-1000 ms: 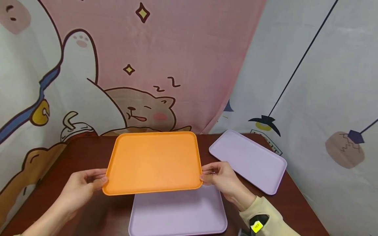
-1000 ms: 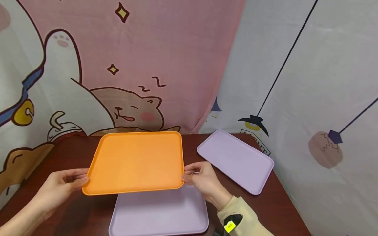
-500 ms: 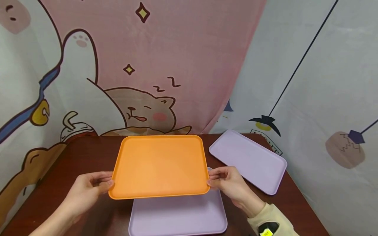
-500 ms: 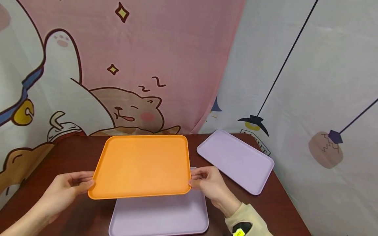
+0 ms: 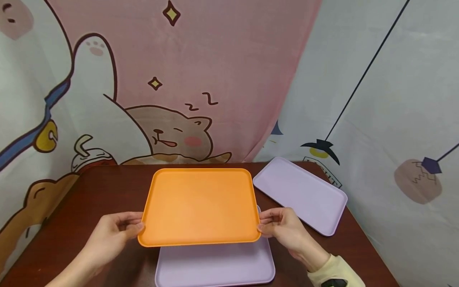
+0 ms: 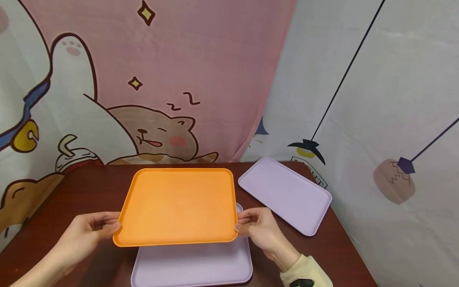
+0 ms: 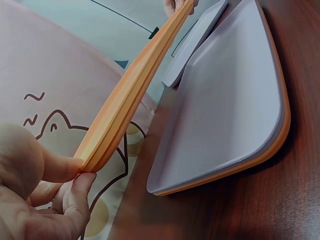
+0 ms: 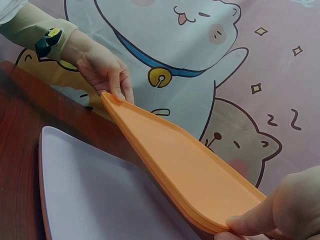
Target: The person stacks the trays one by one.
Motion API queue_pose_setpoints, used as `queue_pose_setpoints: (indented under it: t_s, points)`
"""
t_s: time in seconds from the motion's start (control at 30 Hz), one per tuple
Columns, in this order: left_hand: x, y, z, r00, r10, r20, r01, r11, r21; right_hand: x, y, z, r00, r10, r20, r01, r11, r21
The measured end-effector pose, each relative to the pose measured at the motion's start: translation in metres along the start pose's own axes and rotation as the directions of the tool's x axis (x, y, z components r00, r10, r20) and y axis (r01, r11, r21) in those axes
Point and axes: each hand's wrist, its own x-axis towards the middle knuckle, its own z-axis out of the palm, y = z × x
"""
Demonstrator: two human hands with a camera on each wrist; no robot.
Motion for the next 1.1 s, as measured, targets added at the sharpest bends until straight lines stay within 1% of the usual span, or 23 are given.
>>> queue_pose_setpoints:
  t_s: [0.27, 0.47, 0.8, 1.1]
  points:
    - [-0.004, 0.002, 0.003, 1.000, -0.008, 0.006, 0.009, 1.000, -0.025, -0.005, 0.000, -0.004, 1.000, -0.010, 0.013, 0.010, 1.000, -0.009]
    - [-0.006, 0.003, 0.006, 1.000, -0.027, 0.011, 0.028, 0.999, -0.031, -0.010, 0.000, -0.008, 1.000, 0.003, 0.014, -0.003, 1.000, -0.010]
    - [-0.008, 0.000, 0.013, 0.999, -0.037, 0.025, 0.039, 0.998, -0.057, -0.017, 0.005, -0.012, 1.000, 0.001, 0.027, -0.001, 1.000, -0.005]
    - [-0.009, -0.005, 0.017, 0.998, -0.051, 0.031, 0.052, 0.998, -0.030, -0.022, 0.010, -0.015, 0.999, 0.012, 0.033, -0.012, 1.000, 0.000]
